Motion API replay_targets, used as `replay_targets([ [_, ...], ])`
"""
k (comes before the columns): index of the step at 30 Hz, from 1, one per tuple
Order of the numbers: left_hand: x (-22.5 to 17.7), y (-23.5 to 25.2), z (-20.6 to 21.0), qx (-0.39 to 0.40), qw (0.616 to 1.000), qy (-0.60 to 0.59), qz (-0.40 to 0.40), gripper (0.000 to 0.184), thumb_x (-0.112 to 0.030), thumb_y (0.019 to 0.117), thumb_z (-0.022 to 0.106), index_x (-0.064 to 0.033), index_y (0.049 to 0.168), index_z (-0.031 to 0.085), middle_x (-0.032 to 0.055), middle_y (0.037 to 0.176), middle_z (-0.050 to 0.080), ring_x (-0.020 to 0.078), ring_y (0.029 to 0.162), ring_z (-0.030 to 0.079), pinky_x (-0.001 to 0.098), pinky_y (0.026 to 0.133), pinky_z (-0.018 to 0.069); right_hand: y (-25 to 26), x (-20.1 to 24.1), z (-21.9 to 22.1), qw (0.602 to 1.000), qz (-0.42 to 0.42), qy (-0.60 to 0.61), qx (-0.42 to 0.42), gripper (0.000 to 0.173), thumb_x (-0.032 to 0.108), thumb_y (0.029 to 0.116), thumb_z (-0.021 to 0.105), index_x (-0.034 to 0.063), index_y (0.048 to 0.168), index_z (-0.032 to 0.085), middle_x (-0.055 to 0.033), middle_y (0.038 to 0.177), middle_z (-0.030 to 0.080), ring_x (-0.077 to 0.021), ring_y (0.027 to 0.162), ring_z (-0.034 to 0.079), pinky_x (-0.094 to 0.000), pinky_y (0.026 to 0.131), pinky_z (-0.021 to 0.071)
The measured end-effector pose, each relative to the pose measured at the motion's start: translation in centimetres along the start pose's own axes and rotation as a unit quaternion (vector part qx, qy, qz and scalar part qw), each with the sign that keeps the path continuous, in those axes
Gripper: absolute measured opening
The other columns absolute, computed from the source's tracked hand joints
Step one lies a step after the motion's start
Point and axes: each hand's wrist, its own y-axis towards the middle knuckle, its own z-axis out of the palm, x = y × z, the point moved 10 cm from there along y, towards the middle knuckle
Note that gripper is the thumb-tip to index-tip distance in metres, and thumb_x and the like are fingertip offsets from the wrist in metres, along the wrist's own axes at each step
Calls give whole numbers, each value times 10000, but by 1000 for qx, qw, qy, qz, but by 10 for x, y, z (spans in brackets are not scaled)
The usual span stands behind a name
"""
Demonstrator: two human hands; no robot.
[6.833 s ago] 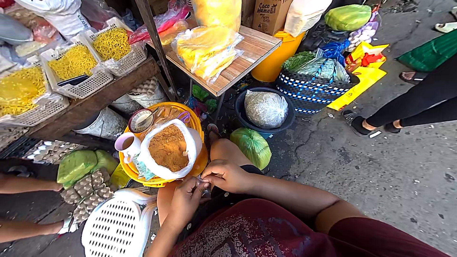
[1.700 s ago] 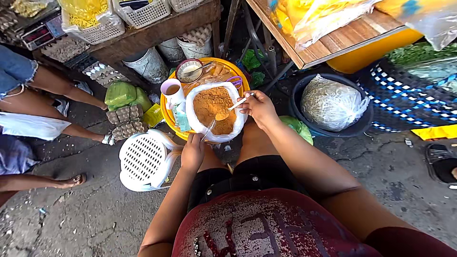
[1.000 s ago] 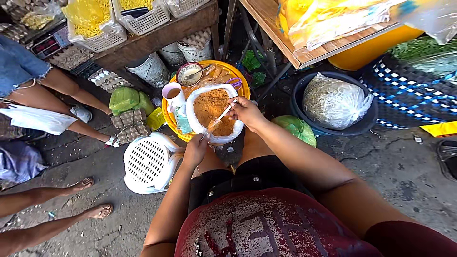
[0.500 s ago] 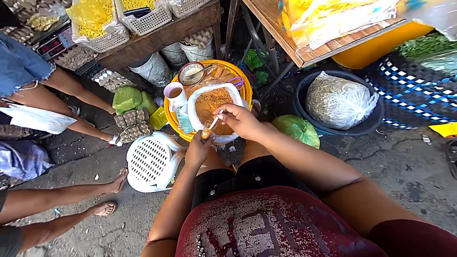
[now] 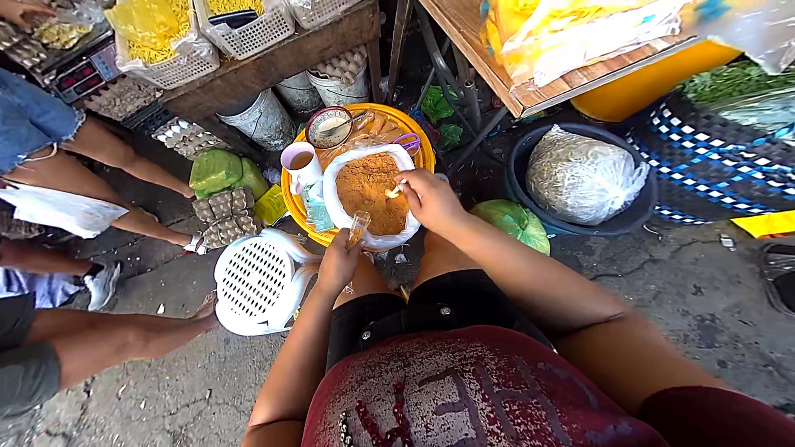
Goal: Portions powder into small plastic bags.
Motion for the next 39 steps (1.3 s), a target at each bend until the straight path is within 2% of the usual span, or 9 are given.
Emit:
replay_targets([
  [4,-3,-2,-4,-10,999,30,7,288,-213,1040,586,6,1227,604,133,1023,684,165,882,672,351,861,548,-18,-21,36,998,35,-2,54,203,48,1018,549,-35,1153,676,-220,1071,688,-351,943,707,-483,850,589],
  [6,-6,-4,-10,-27,998,46,13,304,-209,1034,598,25,1228,619,179,1087,688,219,974,681,390,927,536,-18,-24,36,997,68,19,44,202,62,1019,558,-28,1151,681,-213,1088,694,-328,948,708,-461,858,590],
  [9,-9,-7,-16,-50,995,80,30,321,-212,1022,608,46,1210,636,214,1098,688,280,1012,680,434,951,529,-21,-27,37,989,128,49,53,215,71,1027,556,-32,1174,674,-210,1098,692,-310,948,700,-454,870,583],
  [12,-10,-4,-17,-44,993,111,16,327,-219,1027,590,27,1237,633,214,1155,680,291,1072,674,449,989,516,-26,-36,42,978,180,81,72,221,83,1036,554,-27,1192,665,-203,1067,691,-289,870,705,-446,807,597],
  [15,-9,-1,-16,-36,991,127,-7,336,-242,1040,569,12,1251,628,210,1184,673,307,1106,665,464,1005,508,-30,-60,35,945,279,165,48,241,129,1065,532,-8,1245,614,-169,1009,697,-234,771,716,-424,697,621],
  [20,-7,2,-15,-29,991,130,-14,334,-249,1044,560,14,1238,627,218,1199,663,311,1117,660,474,1011,504,-34,-82,16,856,400,328,-15,231,125,1076,521,36,1282,572,-101,1008,670,-149,779,702,-318,669,607],
  [27,-9,5,-15,-18,991,133,-21,337,-260,1044,566,17,1223,632,211,1186,668,317,1122,658,483,1012,503,-29,-68,-4,844,404,352,-30,244,213,1091,507,123,1314,549,-52,970,658,-94,714,660,-250,631,556],
  [34,-22,5,-14,-19,990,134,-31,331,-259,1035,586,9,1224,626,214,1176,667,325,1117,656,493,1006,501,-19,-48,23,859,364,359,43,221,116,1075,519,50,1277,577,-98,1009,650,-154,786,688,-330,685,606],
  [39,-28,7,-12,-32,988,148,-26,345,-241,1022,602,16,1250,624,224,1208,656,347,1136,654,517,1007,507,-11,-15,36,901,274,319,112,218,67,1066,516,23,1262,601,-117,1058,681,-155,848,707,-336,755,613],
])
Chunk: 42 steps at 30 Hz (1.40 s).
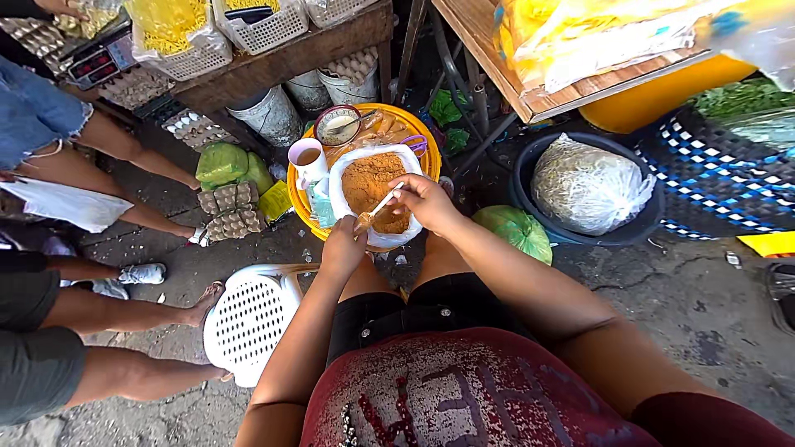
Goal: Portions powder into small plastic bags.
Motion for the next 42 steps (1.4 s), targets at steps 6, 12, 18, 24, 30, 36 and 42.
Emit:
replay_targets([
  [6,4,-1,-6,-44,998,-53,11,301,-155,1003,616,51,1223,629,245,1181,659,354,1113,661,517,998,513,-24,66,-8,946,-295,-134,9,177,36,1018,556,6,1131,690,-105,1068,692,-120,845,681,-293,781,607],
  [12,17,2,-4,-40,980,-187,51,222,-122,986,634,35,1143,623,148,960,671,203,860,663,395,827,550,-19,60,-54,925,-248,-249,-140,211,76,1008,556,-18,1158,670,-176,1091,689,-221,878,689,-368,775,590],
  [18,14,1,0,-9,925,-367,99,108,-33,934,679,-15,1026,626,-4,801,671,45,693,630,227,682,544,-4,-24,-19,946,-72,-314,-47,245,70,995,577,-38,1194,671,-230,1096,687,-358,990,691,-521,898,562],
  [24,21,3,-3,-52,980,-184,57,268,-219,963,715,-9,1115,650,107,922,694,148,828,672,368,811,557,-9,-36,-15,978,-21,-196,-70,229,78,1013,579,-13,1208,659,-192,1069,691,-273,866,705,-457,799,598],
  [30,15,4,-7,-33,996,-76,44,321,-259,983,685,3,1166,661,188,1035,701,298,968,692,516,908,543,-3,-43,-47,991,50,-40,-120,242,124,1061,548,13,1270,599,-136,1015,698,-194,794,713,-382,728,617],
  [36,15,10,-11,-21,996,-79,21,339,-296,992,678,-6,1167,654,181,1023,694,304,954,683,525,898,537,-2,-15,-70,981,40,114,-149,215,104,1066,528,56,1272,565,-59,1008,664,-113,803,686,-292,726,595],
  [42,6,10,-17,-13,998,-59,27,338,-312,990,685,-4,1126,654,181,972,685,311,913,676,524,865,538,5,-9,-60,985,34,130,-106,202,80,1072,500,76,1264,559,-50,1007,666,-106,816,683,-282,757,590],
])
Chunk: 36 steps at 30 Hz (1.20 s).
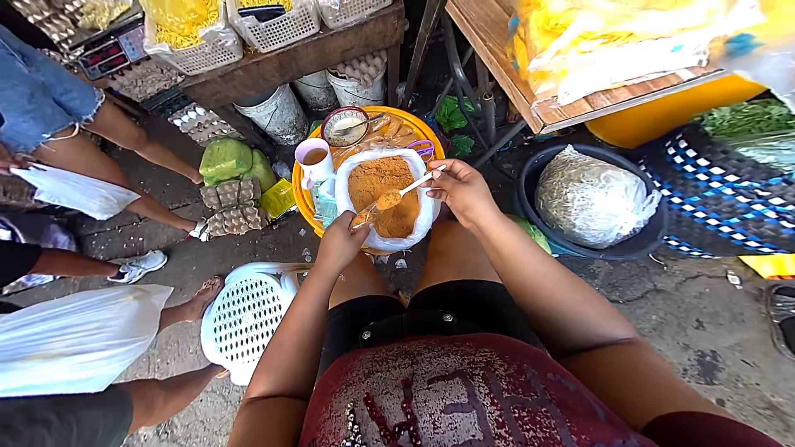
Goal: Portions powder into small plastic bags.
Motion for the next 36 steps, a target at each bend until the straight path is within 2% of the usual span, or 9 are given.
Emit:
replay_targets([
  [8,-13,8,-3,4,999,34,5,353,-319,968,719,-10,1127,655,183,1041,679,331,963,674,554,890,536,0,-12,36,995,-12,-30,92,173,50,1072,474,32,1220,562,-81,1014,660,-133,858,689,-327,817,594],
  [14,-14,11,-8,-27,999,18,24,270,-160,977,687,16,1179,653,210,1127,664,339,1066,657,531,966,522,-18,34,39,947,-234,-149,162,170,14,1036,509,25,1143,640,-73,1158,684,-117,925,700,-314,847,612],
  [19,-6,12,-4,-38,994,-98,19,243,-126,985,676,16,1178,634,189,1066,675,271,967,671,475,909,540,-32,72,20,930,-328,-127,110,165,47,1037,504,16,1143,626,-58,1136,684,-101,924,694,-306,847,609],
  [23,1,10,-3,-35,957,-285,46,217,-19,940,689,30,1137,615,99,937,686,129,828,679,325,822,581,-27,56,-7,965,-245,-92,24,169,67,1045,507,54,1191,591,-22,1070,687,-98,910,703,-311,829,615],
  [25,2,8,-3,-23,918,-389,73,214,52,923,650,31,1129,597,54,877,697,114,768,692,295,777,605,-19,25,-13,970,-151,-193,2,195,66,1042,523,9,1212,599,-101,1052,683,-162,886,695,-373,820,603],
  [27,-1,4,-5,-23,909,-408,84,183,53,919,651,17,1092,604,24,826,690,97,714,670,264,721,586,-18,-1,-11,933,-106,-345,-2,262,84,1026,567,2,1266,630,-188,1155,678,-293,1015,684,-497,911,560],
  [29,-10,1,-9,-36,914,-391,101,151,32,906,675,2,1043,616,2,800,679,71,690,648,244,695,569,-30,4,-3,877,-186,-440,-41,384,129,982,633,0,1344,615,-267,1326,595,-438,1229,584,-613,1029,471],
  [30,-16,-1,-11,-43,916,-385,107,142,21,899,689,-5,1021,621,-5,789,677,63,681,645,238,687,567,-40,15,3,860,-243,-446,-58,415,155,965,648,-3,1347,616,-281,1354,574,-476,1263,548,-641,1036,446],
  [36,-89,-5,-1,16,912,-374,164,146,-32,898,712,-24,1018,630,-36,813,679,32,702,642,236,701,567,-87,95,46,862,-393,-319,31,305,217,965,683,50,1219,706,-137,1218,672,-226,1104,658,-379,899,580],
])
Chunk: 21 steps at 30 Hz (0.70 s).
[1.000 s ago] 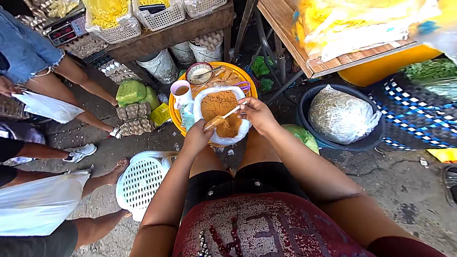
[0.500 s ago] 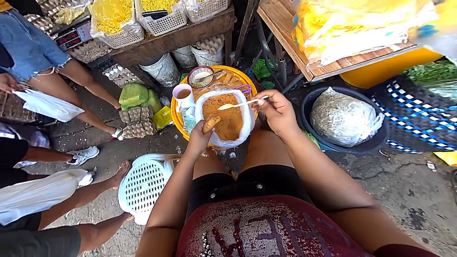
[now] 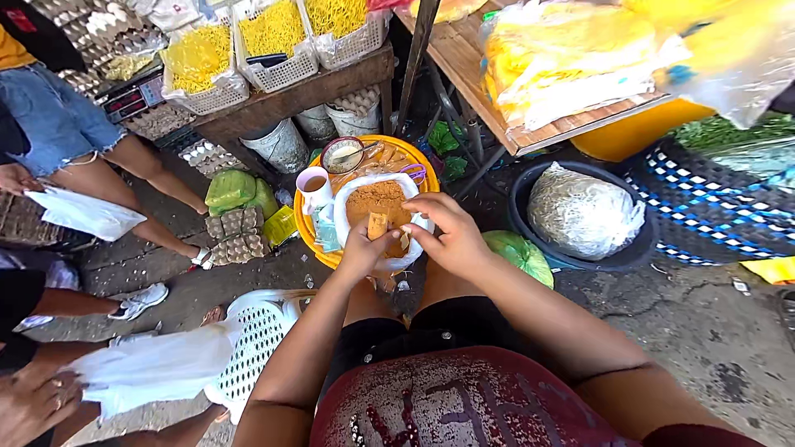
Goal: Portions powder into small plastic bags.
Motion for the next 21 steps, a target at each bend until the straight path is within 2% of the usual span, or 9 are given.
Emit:
replay_targets([
  [2,-14,7,28,32,999,-15,5,159,-17,895,682,-15,1046,632,-49,834,685,14,737,654,228,727,573,7,6,-11,1000,-11,-16,-12,270,237,954,707,68,1163,731,-125,1184,673,-214,1055,663,-376,866,581],
  [5,-29,18,71,95,994,-45,12,187,-6,902,690,9,1079,631,-23,877,701,29,784,671,239,769,581,12,11,-42,997,-25,-52,-51,136,162,972,661,67,994,756,-121,1181,659,-210,1110,633,-361,938,550],
  [8,-19,26,110,193,979,69,-3,339,-144,919,743,16,1196,631,39,1009,694,49,881,666,235,824,565,11,25,-91,991,-41,-95,-86,139,142,991,634,32,986,720,-150,1227,620,-195,1157,608,-327,982,533],
  [10,-2,26,129,256,949,182,-30,572,-248,923,763,14,1387,553,165,1303,637,189,1181,632,349,1032,515,7,33,-121,982,-46,-159,-93,140,142,1009,611,32,986,695,-163,1249,606,-213,1191,591,-325,1012,512],
  [12,4,29,137,271,933,236,-25,676,-292,916,772,-18,1470,497,225,1481,501,305,1359,512,446,1124,438,3,28,-139,971,-31,-228,-73,148,153,1016,600,41,969,684,-176,1284,608,-274,1230,577,-379,1036,494],
  [15,-1,42,127,222,940,260,6,646,-267,920,768,-39,1468,513,231,1504,481,363,1355,516,497,1093,470,-14,5,-148,960,6,-276,-54,148,133,1009,595,29,940,675,-187,1295,615,-348,1268,560,-464,1067,479],
  [18,-6,56,101,144,943,297,31,554,-107,943,709,-59,1464,523,229,1536,434,351,1271,591,479,1013,545,-39,-28,-151,947,29,-314,-65,134,92,999,595,-6,939,664,-210,1292,636,-394,1288,569,-526,1076,476],
  [19,-9,57,91,118,942,313,37,512,-65,953,675,-57,1446,541,227,1499,472,338,1233,615,476,1000,550,-48,-47,-150,944,50,-321,-60,132,78,1000,594,-23,955,666,-217,1294,639,-403,1280,580,-538,1064,486],
  [21,-17,57,72,74,933,348,58,337,-69,979,640,-17,1312,642,206,1238,670,319,1102,681,502,978,545,-63,-68,-153,936,81,-333,-77,136,72,1014,579,-35,987,659,-224,1285,642,-400,1248,609,-532,1029,516],
])
